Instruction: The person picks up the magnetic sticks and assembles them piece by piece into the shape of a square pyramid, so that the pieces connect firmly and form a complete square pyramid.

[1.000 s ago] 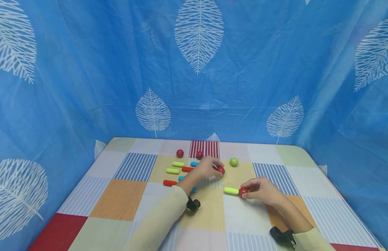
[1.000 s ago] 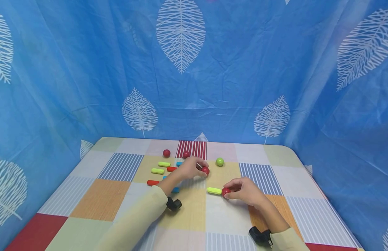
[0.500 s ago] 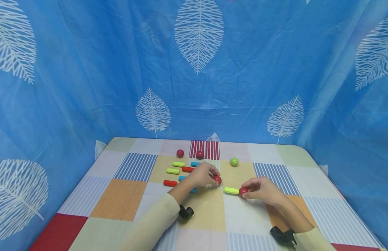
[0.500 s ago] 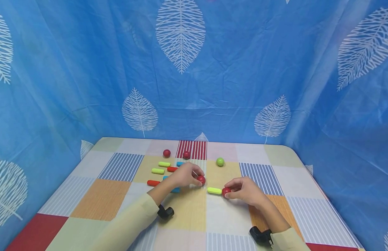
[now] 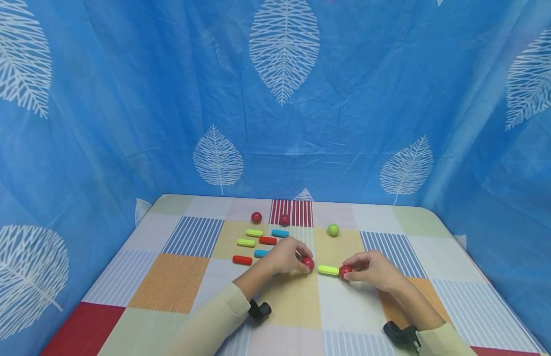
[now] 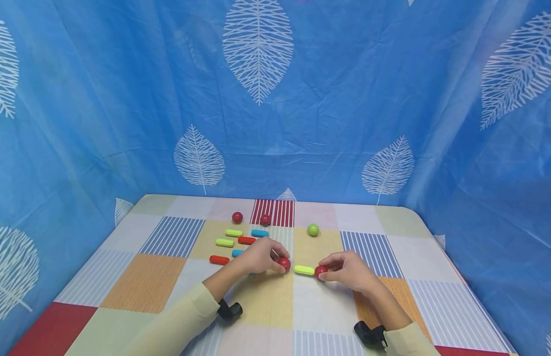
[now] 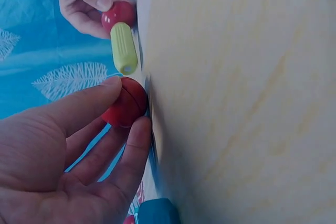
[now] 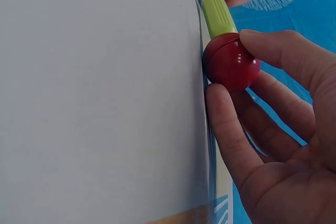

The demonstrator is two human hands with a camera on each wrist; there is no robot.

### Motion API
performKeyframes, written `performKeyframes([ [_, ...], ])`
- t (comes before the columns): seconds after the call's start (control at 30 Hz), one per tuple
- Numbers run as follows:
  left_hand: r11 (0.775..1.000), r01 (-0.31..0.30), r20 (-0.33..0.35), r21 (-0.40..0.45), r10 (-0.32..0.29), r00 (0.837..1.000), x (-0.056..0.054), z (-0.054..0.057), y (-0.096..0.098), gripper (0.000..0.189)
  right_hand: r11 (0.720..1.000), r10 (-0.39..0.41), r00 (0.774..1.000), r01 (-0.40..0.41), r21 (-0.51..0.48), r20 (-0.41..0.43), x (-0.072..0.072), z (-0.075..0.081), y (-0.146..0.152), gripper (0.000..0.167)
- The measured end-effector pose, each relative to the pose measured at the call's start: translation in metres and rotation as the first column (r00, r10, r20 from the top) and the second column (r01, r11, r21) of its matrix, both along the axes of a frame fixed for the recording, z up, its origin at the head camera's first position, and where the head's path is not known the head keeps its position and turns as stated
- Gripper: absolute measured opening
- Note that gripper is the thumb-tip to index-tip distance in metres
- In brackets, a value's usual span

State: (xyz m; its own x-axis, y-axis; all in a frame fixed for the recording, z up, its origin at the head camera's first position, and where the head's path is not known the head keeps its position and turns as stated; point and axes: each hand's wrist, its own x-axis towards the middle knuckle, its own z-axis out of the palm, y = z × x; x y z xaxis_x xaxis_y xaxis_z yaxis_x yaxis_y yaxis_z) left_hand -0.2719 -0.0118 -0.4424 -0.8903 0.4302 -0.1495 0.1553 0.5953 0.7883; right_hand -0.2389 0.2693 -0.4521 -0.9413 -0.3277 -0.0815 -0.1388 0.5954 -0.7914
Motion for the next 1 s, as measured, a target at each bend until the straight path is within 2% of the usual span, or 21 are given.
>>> performKeyframes([
  [0.2, 1.0, -0.005, 0.008, -0.006, 0.006, 1.0, 0.004, -0.001, 0.003, 0.024, 1.0, 0.007, 1.0, -0.006, -0.017, 0.007, -0.001, -0.001, 0.0, 0.03],
  [0.73, 1.0, 0.013, -0.005, 0.002, -0.012, 1.0, 0.005, -0.003, 0.007, 0.024, 0.997, 0.031, 0.999, -0.028, -0.077, 0.037, -0.002, -0.001, 0.001, 0.03],
  [0.87, 1.0, 0.024, -0.006, 0.004, -0.024, 1.0, 0.004, -0.003, 0.004, 0.025, 0.999, 0.038, 0.999, -0.038, -0.03, 0.005, -0.005, 0.0, -0.001, 0.031],
  [1.0, 0.999, 0.033, -0.028, -0.004, -0.033, 0.999, 0.003, 0.0, -0.008, 0.027, 0.997, 0.073, 0.997, -0.074, -0.024, -0.041, -0.007, 0.002, -0.006, 0.032],
])
